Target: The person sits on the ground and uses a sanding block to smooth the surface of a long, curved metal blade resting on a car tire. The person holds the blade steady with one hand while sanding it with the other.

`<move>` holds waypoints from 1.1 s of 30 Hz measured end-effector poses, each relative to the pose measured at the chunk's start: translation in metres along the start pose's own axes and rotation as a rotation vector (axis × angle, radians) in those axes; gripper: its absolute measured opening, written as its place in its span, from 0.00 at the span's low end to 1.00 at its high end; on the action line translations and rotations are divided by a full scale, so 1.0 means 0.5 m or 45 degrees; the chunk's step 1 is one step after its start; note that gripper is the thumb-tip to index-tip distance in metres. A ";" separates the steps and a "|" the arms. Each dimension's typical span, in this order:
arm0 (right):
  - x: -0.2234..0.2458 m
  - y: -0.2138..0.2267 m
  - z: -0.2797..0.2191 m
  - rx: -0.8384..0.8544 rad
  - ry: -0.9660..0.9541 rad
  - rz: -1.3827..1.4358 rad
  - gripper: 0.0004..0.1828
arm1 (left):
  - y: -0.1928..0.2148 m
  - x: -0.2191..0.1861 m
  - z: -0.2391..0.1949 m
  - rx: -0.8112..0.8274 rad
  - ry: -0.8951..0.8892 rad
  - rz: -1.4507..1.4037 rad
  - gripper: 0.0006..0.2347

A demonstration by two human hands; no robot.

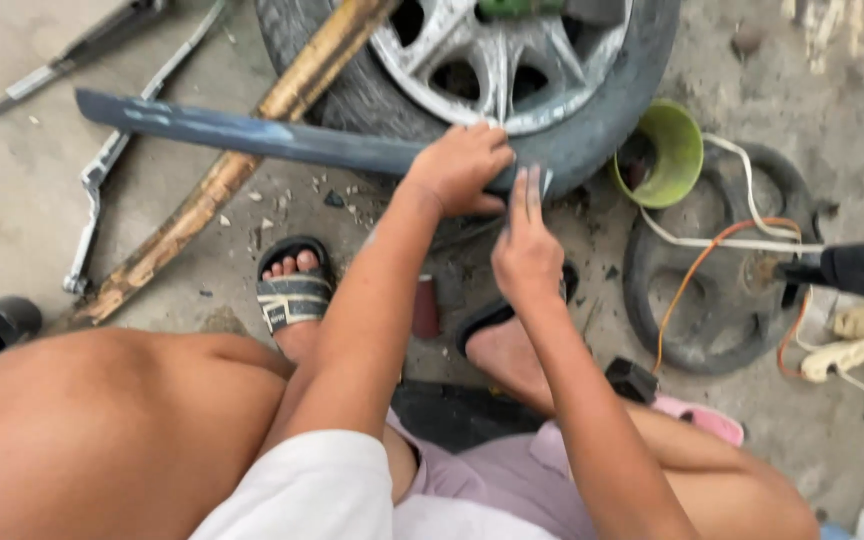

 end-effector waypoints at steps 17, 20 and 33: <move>-0.023 0.015 0.036 -0.077 0.075 0.181 0.30 | 0.010 0.002 0.000 -0.334 0.086 -0.184 0.08; -0.045 -0.023 0.060 -0.118 0.071 0.173 0.28 | 0.022 0.008 0.001 -0.307 0.114 -0.222 0.08; -0.018 -0.017 0.053 -0.229 -0.123 0.260 0.26 | 0.033 0.009 0.004 -0.248 0.132 -0.299 0.06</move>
Point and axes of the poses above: each hand's wrist, its own z-axis towards the middle knuckle, its own y-axis out of the back of the hand, x = y × z, the point moved 4 cm from there along z, towards the middle knuckle, and after that the axes turned 4 degrees about -x, right-handed, at the moved point
